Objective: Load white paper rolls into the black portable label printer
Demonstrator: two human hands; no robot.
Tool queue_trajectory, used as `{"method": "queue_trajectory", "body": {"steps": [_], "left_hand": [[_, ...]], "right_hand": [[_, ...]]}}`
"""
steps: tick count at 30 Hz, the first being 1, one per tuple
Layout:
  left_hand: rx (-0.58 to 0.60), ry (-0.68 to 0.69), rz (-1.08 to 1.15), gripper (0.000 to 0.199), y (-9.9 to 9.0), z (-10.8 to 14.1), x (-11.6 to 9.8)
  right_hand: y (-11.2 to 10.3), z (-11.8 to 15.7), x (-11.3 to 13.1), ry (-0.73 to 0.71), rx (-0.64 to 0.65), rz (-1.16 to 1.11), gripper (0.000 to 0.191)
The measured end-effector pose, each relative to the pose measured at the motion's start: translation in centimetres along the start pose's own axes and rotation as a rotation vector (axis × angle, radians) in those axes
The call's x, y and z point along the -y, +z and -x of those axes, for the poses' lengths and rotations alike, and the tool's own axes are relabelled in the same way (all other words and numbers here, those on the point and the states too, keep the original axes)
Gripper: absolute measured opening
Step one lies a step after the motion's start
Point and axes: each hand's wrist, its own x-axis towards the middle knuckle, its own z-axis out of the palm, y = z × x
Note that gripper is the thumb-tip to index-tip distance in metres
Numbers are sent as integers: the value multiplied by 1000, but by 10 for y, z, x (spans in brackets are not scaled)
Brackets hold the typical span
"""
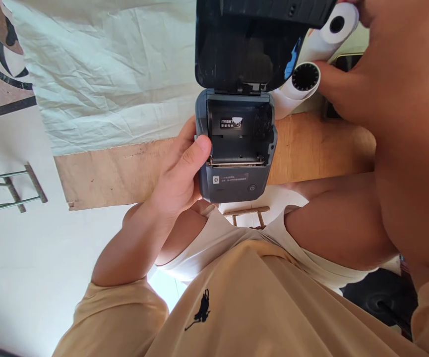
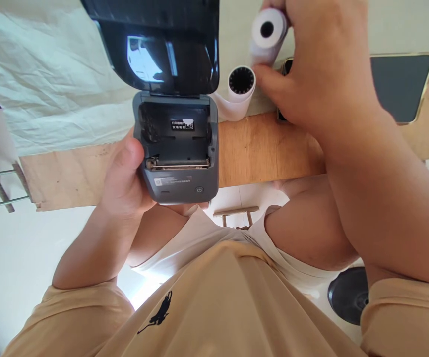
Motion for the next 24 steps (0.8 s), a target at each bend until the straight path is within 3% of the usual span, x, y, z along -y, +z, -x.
{"method": "queue_trajectory", "body": {"steps": [4,8,14,17,21,24], "left_hand": [[20,7,5,42,-1,0,1],[15,24,-30,53,-1,0,2],[17,65,-26,53,-4,-1,6],[63,116,4,47,-6,-1,7],[86,136,41,39,-8,-2,9],[88,144,31,44,-9,-2,10]], "right_hand": [[6,12,-13,-67,-105,-171,33],[13,44,-29,-203,-226,-393,41],[24,68,-33,-229,-203,-349,39],[23,61,-27,-286,-163,-295,34],[19,48,-12,-476,-44,-128,33],[17,46,-2,-492,-30,-39,25]]}}
